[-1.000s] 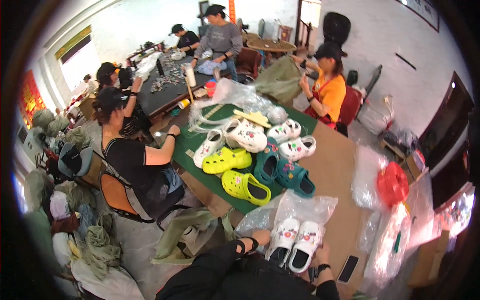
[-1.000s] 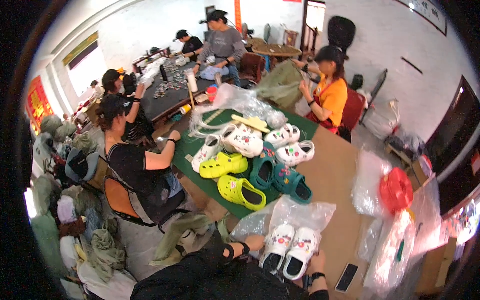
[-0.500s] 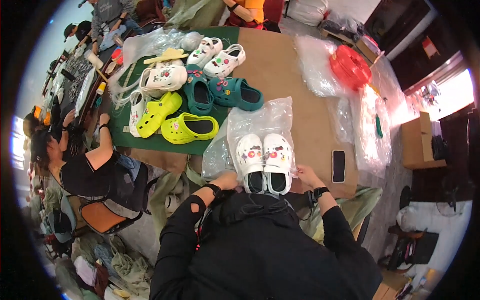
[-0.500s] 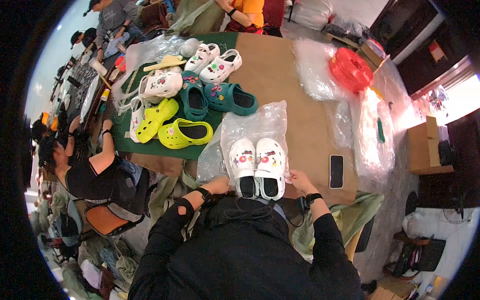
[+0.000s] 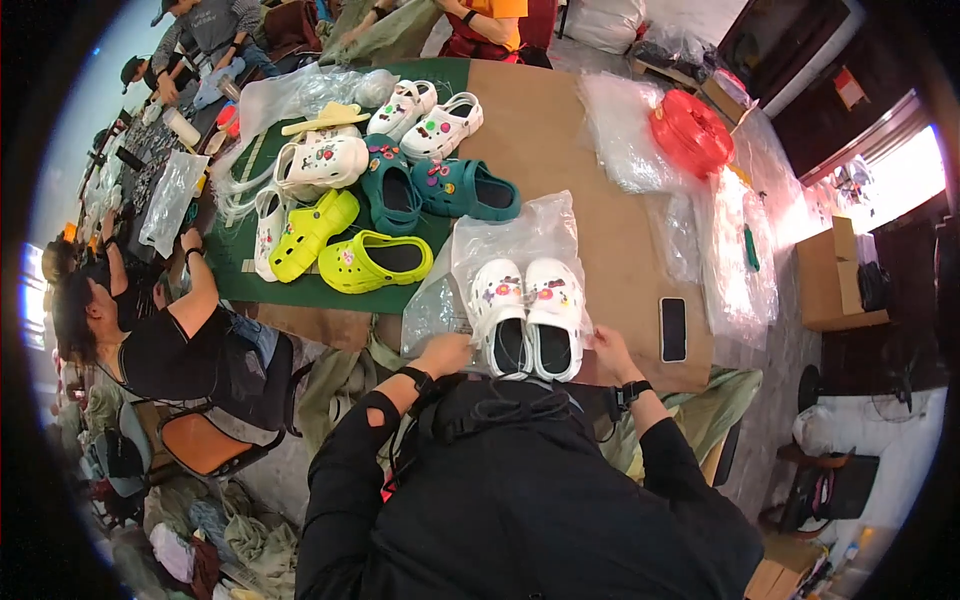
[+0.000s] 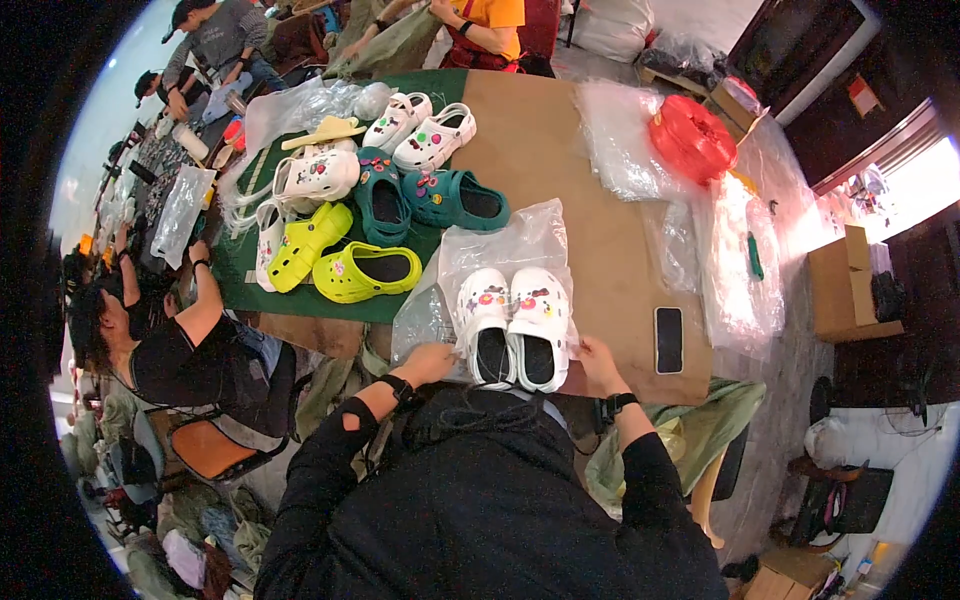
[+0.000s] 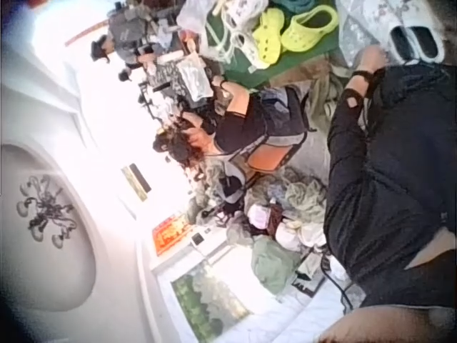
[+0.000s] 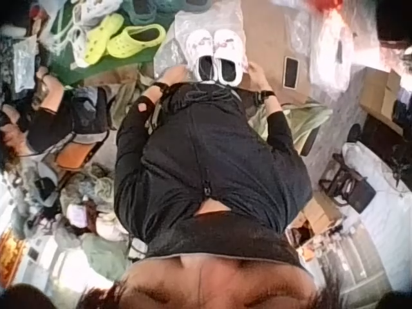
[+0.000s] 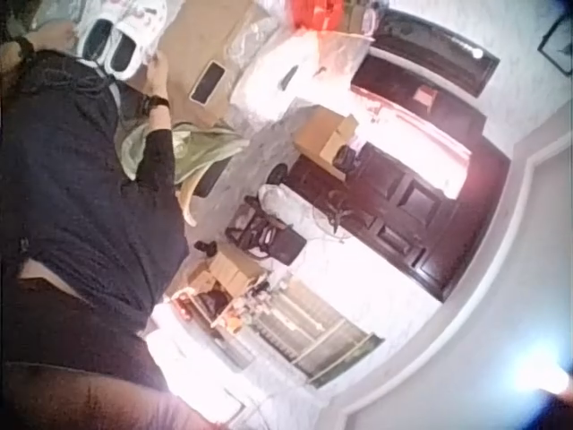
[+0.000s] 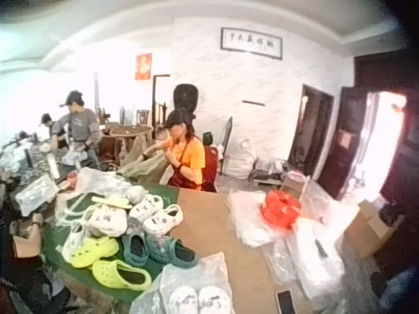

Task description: Packing various types of clogs and shoes into plastic bags and placing them into a larger transport sack.

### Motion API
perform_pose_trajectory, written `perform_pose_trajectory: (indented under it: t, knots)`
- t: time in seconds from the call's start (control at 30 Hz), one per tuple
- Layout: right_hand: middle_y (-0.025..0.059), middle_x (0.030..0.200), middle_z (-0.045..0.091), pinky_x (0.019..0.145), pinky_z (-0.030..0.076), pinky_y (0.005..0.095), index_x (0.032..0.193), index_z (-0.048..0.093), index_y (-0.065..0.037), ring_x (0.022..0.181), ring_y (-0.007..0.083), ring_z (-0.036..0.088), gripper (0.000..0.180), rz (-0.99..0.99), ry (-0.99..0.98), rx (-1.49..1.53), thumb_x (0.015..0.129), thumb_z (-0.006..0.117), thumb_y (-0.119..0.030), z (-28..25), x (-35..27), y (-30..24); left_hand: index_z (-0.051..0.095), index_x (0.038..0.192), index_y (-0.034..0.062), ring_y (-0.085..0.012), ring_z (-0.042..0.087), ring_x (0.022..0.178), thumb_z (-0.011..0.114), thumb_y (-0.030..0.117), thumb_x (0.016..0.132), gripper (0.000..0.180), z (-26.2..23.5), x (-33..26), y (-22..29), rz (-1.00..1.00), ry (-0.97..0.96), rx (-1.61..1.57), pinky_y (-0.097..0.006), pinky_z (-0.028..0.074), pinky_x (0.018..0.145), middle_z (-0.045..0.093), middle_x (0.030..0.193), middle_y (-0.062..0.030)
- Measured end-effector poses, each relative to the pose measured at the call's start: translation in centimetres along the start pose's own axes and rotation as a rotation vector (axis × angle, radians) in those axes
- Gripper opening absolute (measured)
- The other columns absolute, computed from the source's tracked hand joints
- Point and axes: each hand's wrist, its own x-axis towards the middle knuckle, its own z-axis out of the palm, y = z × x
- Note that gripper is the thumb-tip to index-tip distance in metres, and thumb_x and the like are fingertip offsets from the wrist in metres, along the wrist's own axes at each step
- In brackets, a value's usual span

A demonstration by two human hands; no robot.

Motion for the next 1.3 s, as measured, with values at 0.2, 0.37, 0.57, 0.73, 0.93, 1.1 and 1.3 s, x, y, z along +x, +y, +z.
perform_pose_trajectory:
  t: [0.2, 0.37, 0.57, 0.73, 0.93, 1.1, 1.3]
  knots:
    - [0.0014, 0.071, 0.055, 0.060, 0.042, 0.0242, 0.083, 0.054, -0.001, 0.065, 0.0090, 0.049, 0.013, -0.197, 0.207, -0.274, 0.087, 0.048, -0.012, -1.7, 3.4, -6.2, 0.055, 0.076, 0.0008, -0.0394, 0.056, 0.073, 0.041, 0.027, 0.088, 0.032, -5.3, 0.5, 1.8, 0.062, 0.322, -0.010, -0.047, 0.044, 0.066, 0.059, 0.076, -0.0213]
    - [0.0001, 0.066, 0.053, 0.050, 0.041, 0.0215, 0.082, 0.052, -0.007, 0.057, 0.0077, 0.050, 0.017, -0.072, 0.014, 0.197, 0.091, 0.044, -0.018, -2.1, 4.4, -17.8, 0.055, 0.080, -0.0026, -0.0307, 0.058, 0.062, 0.042, 0.023, 0.087, 0.029, -12.0, 0.3, 1.8, 0.042, 0.209, -0.590, -0.038, 0.046, 0.061, 0.057, 0.067, -0.0204]
    - [-0.0017, 0.059, 0.046, 0.042, 0.033, 0.0201, 0.072, 0.051, -0.008, 0.048, 0.0070, 0.043, 0.024, 0.115, -0.179, 0.281, 0.090, 0.045, -0.023, -3.3, 4.5, -23.8, 0.058, 0.066, -0.0034, -0.0160, 0.057, 0.055, 0.045, 0.026, 0.085, 0.037, -18.1, -3.3, 3.7, 0.110, 0.289, -0.135, -0.030, 0.042, 0.052, 0.058, 0.056, -0.0087]
    - [-0.0028, 0.057, 0.043, 0.043, 0.029, 0.0211, 0.067, 0.050, -0.010, 0.048, 0.0075, 0.039, 0.022, 0.203, -0.158, 0.595, 0.087, 0.048, -0.020, -2.1, 4.0, -26.5, 0.059, 0.072, -0.0041, -0.0147, 0.059, 0.059, 0.044, 0.021, 0.085, 0.032, -20.3, -6.8, 5.5, -0.034, 0.083, -1.001, -0.026, 0.044, 0.056, 0.061, 0.065, -0.0099]
    - [-0.0043, 0.055, 0.039, 0.042, 0.026, 0.0200, 0.064, 0.047, -0.011, 0.046, 0.0064, 0.034, 0.020, 0.191, -0.224, 0.690, 0.084, 0.049, -0.016, -2.5, 4.5, -28.5, 0.058, 0.079, -0.0068, -0.0154, 0.061, 0.062, 0.045, 0.022, 0.087, 0.033, -21.7, -8.5, 6.3, -0.019, -0.051, -1.226, -0.024, 0.047, 0.059, 0.063, 0.071, -0.0122]
    - [-0.0052, 0.054, 0.035, 0.039, 0.024, 0.0202, 0.065, 0.045, -0.012, 0.044, 0.0064, 0.030, 0.023, 0.312, -0.158, 0.424, 0.087, 0.050, -0.020, -2.4, 5.1, -27.0, 0.060, 0.075, -0.0035, -0.0123, 0.060, 0.057, 0.048, 0.025, 0.086, 0.033, -20.6, -8.9, 5.9, -0.079, 0.034, -1.016, -0.020, 0.042, 0.051, 0.063, 0.065, -0.0122]
    - [-0.0054, 0.054, 0.034, 0.038, 0.023, 0.0186, 0.068, 0.045, -0.011, 0.043, 0.0051, 0.029, 0.020, 0.404, -0.180, 0.581, 0.087, 0.049, -0.018, -2.8, 4.8, -28.0, 0.060, 0.082, -0.0059, -0.0142, 0.062, 0.061, 0.045, 0.022, 0.087, 0.032, -20.3, -9.2, 5.3, -0.102, 0.117, -0.986, -0.020, 0.044, 0.052, 0.063, 0.070, -0.0129]
